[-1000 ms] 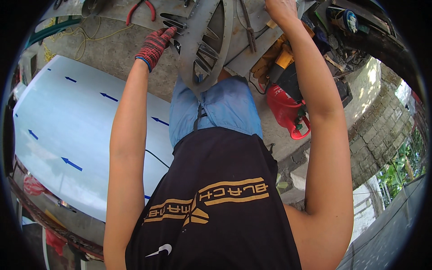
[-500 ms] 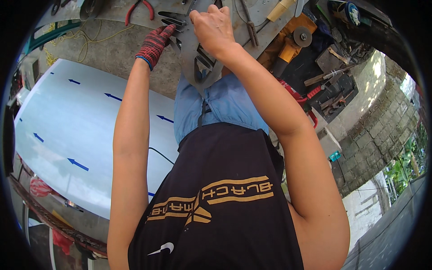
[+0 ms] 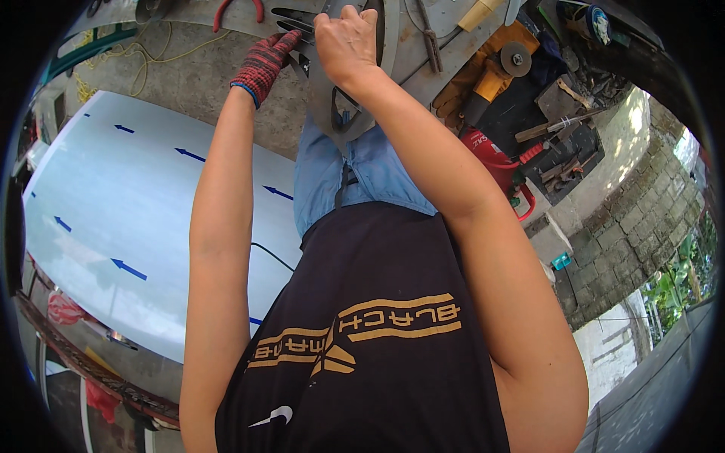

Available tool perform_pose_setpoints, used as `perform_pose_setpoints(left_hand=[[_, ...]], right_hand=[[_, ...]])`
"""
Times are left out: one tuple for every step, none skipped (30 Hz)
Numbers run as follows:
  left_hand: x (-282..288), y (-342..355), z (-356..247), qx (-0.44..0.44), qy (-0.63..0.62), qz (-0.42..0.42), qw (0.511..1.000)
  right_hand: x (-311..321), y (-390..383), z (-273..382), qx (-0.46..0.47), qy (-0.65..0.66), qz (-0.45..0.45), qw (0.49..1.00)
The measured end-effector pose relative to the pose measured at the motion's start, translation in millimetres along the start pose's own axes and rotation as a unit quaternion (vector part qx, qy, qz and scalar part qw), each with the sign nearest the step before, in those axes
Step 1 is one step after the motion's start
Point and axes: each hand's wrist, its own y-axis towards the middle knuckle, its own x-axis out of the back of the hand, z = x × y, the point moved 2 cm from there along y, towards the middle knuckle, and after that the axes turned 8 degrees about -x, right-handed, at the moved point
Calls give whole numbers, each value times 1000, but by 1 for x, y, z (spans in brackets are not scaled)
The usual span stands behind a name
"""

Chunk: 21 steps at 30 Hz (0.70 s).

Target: Assembling and finishing 3D metal sign letters by bending and securing metal strips.

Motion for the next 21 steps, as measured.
perform_pose_setpoints(left_hand=[[0, 0, 1, 1, 0, -1, 1000], [-1, 0, 0, 8, -5, -4, 1000], [-1, 0, -1, 15, -9, -7, 1000], [-1, 0, -2, 15, -9, -7, 1000], [-1, 0, -4, 23, -3, 1, 1000], [-1, 0, -5, 30, 2, 9, 1000], [-1, 0, -7, 30, 2, 9, 1000], [-1, 0, -6, 33, 2, 9, 999], [-1, 1, -6, 35, 3, 10, 999], [-1, 0, -6, 34, 3, 10, 999], [1, -1, -4, 30, -9, 9, 999], [1, -2, -5, 26, -23, 9, 999], [1, -3, -6, 25, -23, 9, 999], [-2, -4, -11, 35, -23, 9, 999], [-3, -3, -12, 46, -24, 8, 999], [-4, -2, -14, 42, -24, 10, 999], [-3, -2, -12, 35, -26, 1, 999], [-6, 1, -10, 25, -31, -3, 999], [-8, 3, -9, 17, -33, 2, 999], [-5, 5, -3, 20, -18, 3, 1000], [-6, 9, -3, 19, -5, 8, 1000]], right_hand=[[0, 0, 2, 1, 1, 1, 1000], [-1, 0, 3, -1, -5, -2, 1000], [-2, 0, 3, -4, -11, -4, 1000], [-2, 0, 3, -4, -10, -4, 1000], [-3, 1, 1, -4, -11, -2, 1000], [-4, 1, -1, -5, -12, 0, 1000], [-5, -2, -2, -6, -12, -1, 1000], [-3, -5, -1, 16, -15, -58, 998], [-1, -7, 0, 38, -19, -116, 992], [-1, -5, -3, 38, -18, -117, 992], [5, -1, -3, 17, 10, -55, 998], [12, 2, -5, -5, 37, 8, 999], [22, 2, -7, -4, 38, 7, 999], [38, 3, -13, -18, 69, -23, 997], [50, 2, -21, -32, 101, -51, 993], [59, 2, -33, -61, 107, -72, 990], [75, 0, -44, -61, 104, -101, 988], [77, -1, -66, -55, 118, -147, 980], [76, -6, -88, -48, 131, -194, 971], [78, -13, -105, -48, 124, -201, 971], [85, -19, -125, -91, 127, -204, 966]])
